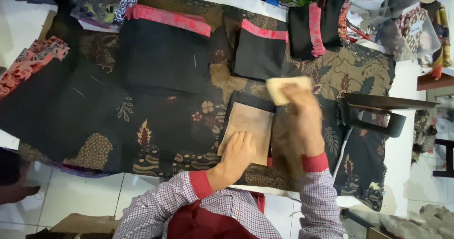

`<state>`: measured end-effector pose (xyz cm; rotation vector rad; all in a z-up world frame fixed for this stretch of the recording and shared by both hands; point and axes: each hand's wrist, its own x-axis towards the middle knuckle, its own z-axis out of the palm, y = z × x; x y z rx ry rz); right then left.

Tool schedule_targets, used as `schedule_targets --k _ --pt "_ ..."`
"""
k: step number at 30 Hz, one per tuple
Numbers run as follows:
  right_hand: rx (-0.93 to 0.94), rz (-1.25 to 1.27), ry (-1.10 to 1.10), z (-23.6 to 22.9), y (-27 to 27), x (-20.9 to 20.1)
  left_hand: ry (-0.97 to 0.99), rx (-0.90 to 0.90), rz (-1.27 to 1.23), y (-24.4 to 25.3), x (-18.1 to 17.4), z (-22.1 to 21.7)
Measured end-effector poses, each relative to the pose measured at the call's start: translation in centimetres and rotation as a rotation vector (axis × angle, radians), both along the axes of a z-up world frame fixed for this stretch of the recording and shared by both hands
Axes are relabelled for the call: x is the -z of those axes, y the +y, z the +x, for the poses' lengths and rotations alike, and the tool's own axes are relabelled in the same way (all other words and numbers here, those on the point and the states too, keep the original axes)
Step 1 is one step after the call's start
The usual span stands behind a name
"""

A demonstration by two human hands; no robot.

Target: The person irons small black fabric pieces with pink trim on a patterned table. They place a brown paper sheet over each piece, press with an iron, then remove the paper and stack the finished items.

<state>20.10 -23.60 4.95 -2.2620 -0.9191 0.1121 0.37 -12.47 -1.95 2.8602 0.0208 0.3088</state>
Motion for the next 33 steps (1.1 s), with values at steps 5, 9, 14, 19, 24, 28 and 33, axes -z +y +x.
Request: schedule_targets --k 5,9,14,19,24,28,33 --pt "-0.851 -0.162 -0.267 -3.9 6.9 -0.9 -0.12 -0.044 0.077 -2.1 1.7 -0.4" --pt "-1.029 -0.365 -0.202 -5.1 9.6 0.2 -0.003 0.034 0.033 -2.4 2.5 -0.5" --pt "-0.884 -0.38 -0.21 -3.5 8.0 1.7 -0.077 0.011 -0.011 -1.7 2.0 -0.6" --pt "-0.763 -0.335 -0.152 -2.5 7.4 3.4 -0.086 -0.002 -0.047 -1.2 1.3 0.1" --pt "-0.627 -0.33 -0.079 -2.1 8.5 4.4 -0.098 0.01 -0.068 -0.6 1.2 0.6" --pt "-0.602 -0.243 -0.108 -2.5 9.0 3.2 -0.064 0.047 -0.019 0.1 1.0 1.6" --pt "-0.139 -0.263 0.157 -3.0 5.6 -2.6 -0.117 0.172 0.077 2.2 1.0 3.9"
